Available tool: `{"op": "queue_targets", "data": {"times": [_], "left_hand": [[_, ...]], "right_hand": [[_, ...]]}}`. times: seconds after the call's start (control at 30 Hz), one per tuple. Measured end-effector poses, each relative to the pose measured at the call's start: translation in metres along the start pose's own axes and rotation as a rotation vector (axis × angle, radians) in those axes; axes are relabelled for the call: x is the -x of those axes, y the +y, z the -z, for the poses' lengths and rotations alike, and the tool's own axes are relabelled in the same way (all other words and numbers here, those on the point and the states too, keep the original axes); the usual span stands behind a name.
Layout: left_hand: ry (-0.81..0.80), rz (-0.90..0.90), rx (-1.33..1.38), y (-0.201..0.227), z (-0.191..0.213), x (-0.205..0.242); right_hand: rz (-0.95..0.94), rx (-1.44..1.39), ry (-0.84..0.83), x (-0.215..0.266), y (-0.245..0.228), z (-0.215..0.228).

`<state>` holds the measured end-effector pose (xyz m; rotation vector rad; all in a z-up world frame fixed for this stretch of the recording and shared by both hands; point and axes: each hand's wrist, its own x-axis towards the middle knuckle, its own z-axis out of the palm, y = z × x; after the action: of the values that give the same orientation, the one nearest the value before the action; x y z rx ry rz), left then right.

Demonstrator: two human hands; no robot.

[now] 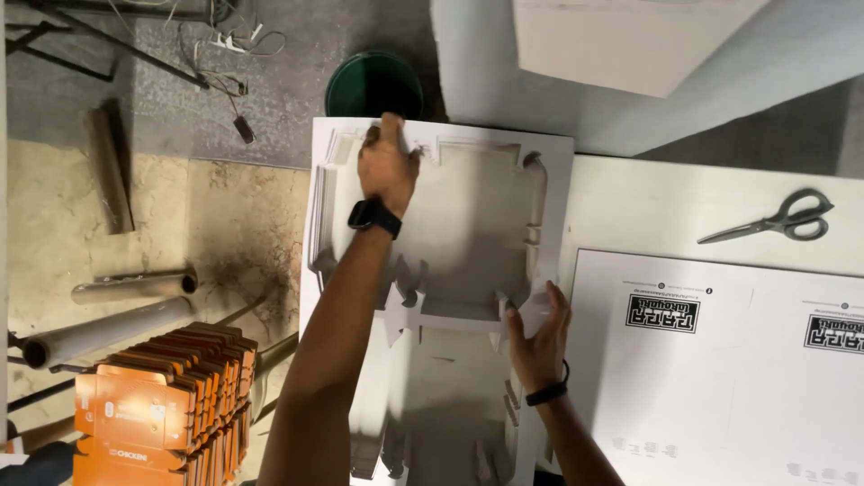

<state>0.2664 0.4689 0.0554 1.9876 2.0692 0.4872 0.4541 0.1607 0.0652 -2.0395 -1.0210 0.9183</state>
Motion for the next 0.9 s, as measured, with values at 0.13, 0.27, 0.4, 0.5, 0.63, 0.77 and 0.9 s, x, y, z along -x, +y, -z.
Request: {"op": "queue_targets", "data": {"times": [0.13, 0.27, 0.4, 0.5, 0.63, 0.77, 0.9], "left_hand": [[-0.006, -0.002, 0.18, -0.01, 0.003, 0.002], [-0.062, -0.013, 0.151, -0.014, 0.004, 0.003], [-0.015, -0.036, -0.042, -0.014, -0.008, 0.007], [-0.021, -0.085, -0.171, -0.017, -0.007, 0.008], [-0.054, -0.103, -0.264, -0.008, -0.004, 0.012], [-0.113, -0.054, -0.201, -0.014, -0.015, 0.005], [-0.157, 0.018, -0.164, -0.017, -0.02, 0.003]], "right_hand": [[-0.013, 0.07, 0.081, 0.0, -0.005, -0.01], [-0.02, 0.041, 0.087, 0.001, -0.008, -0.012], [-0.029, -0.013, 0.057, 0.0, -0.011, -0.004], [-0.025, -0.044, 0.068, -0.006, 0.0, 0.002], [0.11, -0.044, 0.175, -0.053, 0.01, 0.015], [0.426, 0.207, 0.319, -0.141, -0.002, 0.021], [0.594, 0.325, 0.233, -0.205, -0.034, 0.002]]}}
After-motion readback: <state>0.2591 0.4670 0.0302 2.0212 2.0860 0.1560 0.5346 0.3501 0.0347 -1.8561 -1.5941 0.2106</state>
